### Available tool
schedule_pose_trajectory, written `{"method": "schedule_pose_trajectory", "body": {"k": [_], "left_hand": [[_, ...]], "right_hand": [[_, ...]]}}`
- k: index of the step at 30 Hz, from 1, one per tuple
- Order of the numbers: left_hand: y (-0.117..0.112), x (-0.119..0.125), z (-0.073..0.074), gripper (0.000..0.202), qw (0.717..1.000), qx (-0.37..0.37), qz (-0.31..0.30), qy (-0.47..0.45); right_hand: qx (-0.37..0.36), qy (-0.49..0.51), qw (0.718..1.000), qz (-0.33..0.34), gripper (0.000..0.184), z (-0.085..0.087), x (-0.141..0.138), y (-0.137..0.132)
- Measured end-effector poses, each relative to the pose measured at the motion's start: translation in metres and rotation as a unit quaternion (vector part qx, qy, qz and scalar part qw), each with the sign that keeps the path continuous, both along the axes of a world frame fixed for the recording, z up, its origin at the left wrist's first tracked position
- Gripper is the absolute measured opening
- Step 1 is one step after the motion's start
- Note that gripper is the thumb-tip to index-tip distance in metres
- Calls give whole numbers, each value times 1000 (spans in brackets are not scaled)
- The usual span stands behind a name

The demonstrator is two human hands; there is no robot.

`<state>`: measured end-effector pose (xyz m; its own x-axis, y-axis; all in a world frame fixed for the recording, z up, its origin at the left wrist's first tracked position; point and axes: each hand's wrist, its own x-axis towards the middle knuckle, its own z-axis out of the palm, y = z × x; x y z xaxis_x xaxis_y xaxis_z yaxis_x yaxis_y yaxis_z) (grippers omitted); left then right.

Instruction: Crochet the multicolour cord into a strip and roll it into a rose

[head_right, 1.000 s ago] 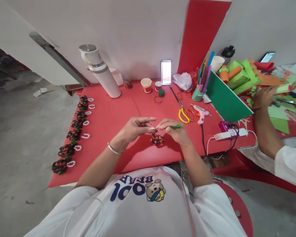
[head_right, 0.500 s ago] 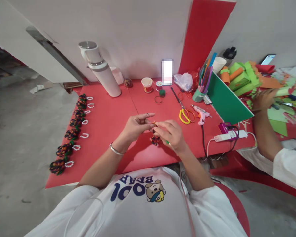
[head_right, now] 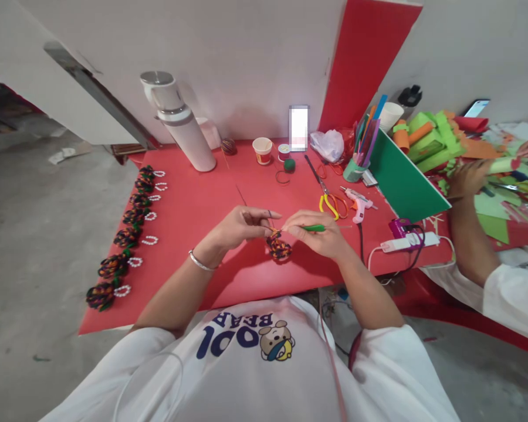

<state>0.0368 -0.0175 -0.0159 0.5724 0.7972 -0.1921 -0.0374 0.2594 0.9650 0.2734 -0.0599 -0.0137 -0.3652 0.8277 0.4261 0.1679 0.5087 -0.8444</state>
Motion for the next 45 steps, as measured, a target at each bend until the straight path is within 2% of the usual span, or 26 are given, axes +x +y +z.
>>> {"method": "schedule_pose_trajectory", "body": {"k": [4,7,8,10,13,18,22,25,27,29,31,34,40,45], "left_hand": [[-1,1,0,47,1000,13,-14,1],[-3,7,-2,47,1000,10,0,-24],[-5,10,-3,47,999,14,18,-33],[-9,16,-5,49,996,33,68,-45],[-13,21,-10,51,991,58,108,-54],[-12,19,-15,52,989,44,113,-86],[-14,27,-19,56,984,22,146,-103],[-18,34,-21,57,978,-43,151,-136],[-19,33,-20,55,974,-91,145,-151],[-18,29,-19,54,972,-121,132,-152],[-15,22,-16,54,975,-122,123,-140],[-11,13,-14,54,981,-98,121,-114],[-7,8,-13,53,987,-79,113,-81],[-4,5,-8,52,993,-70,77,-61]], "right_hand": [[-113,168,979,-4,22,-24,-5,5],[-138,262,955,-29,30,-51,-22,4],[-128,275,952,-45,33,-59,-29,2],[-67,263,954,-128,34,-72,-43,-3],[32,204,955,-212,22,-81,-55,-11],[98,120,953,-259,18,-74,-57,-24],[184,40,920,-344,21,-70,-64,-31],[226,30,900,-371,23,-76,-69,-29],[216,51,907,-357,19,-80,-68,-26],[179,80,931,-309,18,-80,-62,-21],[142,102,955,-240,18,-76,-52,-17],[127,104,974,-158,18,-63,-35,-14],[151,23,984,-93,22,-39,-12,-10],[166,-17,985,-53,19,-21,-5,-8]]}}
